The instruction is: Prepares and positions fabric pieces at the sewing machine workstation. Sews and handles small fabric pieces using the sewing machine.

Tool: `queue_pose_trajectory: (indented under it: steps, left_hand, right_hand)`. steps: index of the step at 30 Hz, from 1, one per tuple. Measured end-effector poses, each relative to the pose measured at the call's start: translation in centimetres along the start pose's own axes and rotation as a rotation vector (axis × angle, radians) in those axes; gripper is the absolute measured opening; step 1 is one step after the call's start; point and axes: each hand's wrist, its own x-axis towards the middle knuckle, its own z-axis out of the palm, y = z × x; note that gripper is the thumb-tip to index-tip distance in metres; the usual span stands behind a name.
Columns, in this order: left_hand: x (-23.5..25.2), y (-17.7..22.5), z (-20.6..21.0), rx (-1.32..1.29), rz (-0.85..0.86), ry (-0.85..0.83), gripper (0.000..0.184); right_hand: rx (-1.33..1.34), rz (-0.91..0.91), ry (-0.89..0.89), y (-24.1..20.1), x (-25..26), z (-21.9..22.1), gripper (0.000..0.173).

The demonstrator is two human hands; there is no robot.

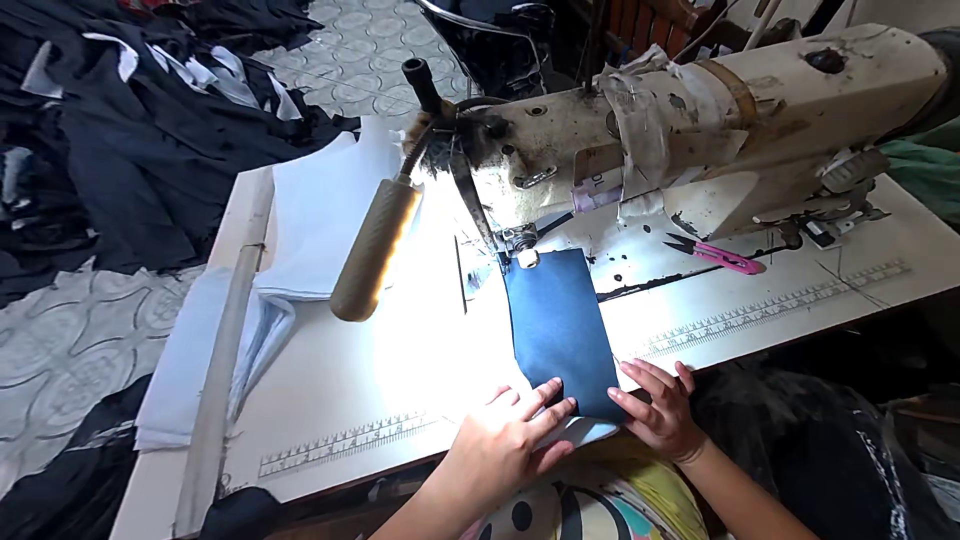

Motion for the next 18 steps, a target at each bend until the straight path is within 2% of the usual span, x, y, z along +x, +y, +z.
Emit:
queue_pose_trajectory:
  steps: [6,13,18]
  left_hand:
    - [-1.3,0.1,-0.6,0.088,-0.178,0.036,0.056]
    - [-1.6,-0.5,-0.8,-0.014,-0.240,-0.025,0.047]
    - [0.0,-2.5,-1.1,-0.158,-0.266,-0.109,0.043]
  right_hand:
    - [0.012,-0.035,-0.095,0.1,0.8,-1.6,0.026]
    - [0.116,-0.005,-0.307,0.6,5.4,-3.8,0.041]
    - [0.100,0.010,-0.419,2.0,9.0,-3.1,0.042]
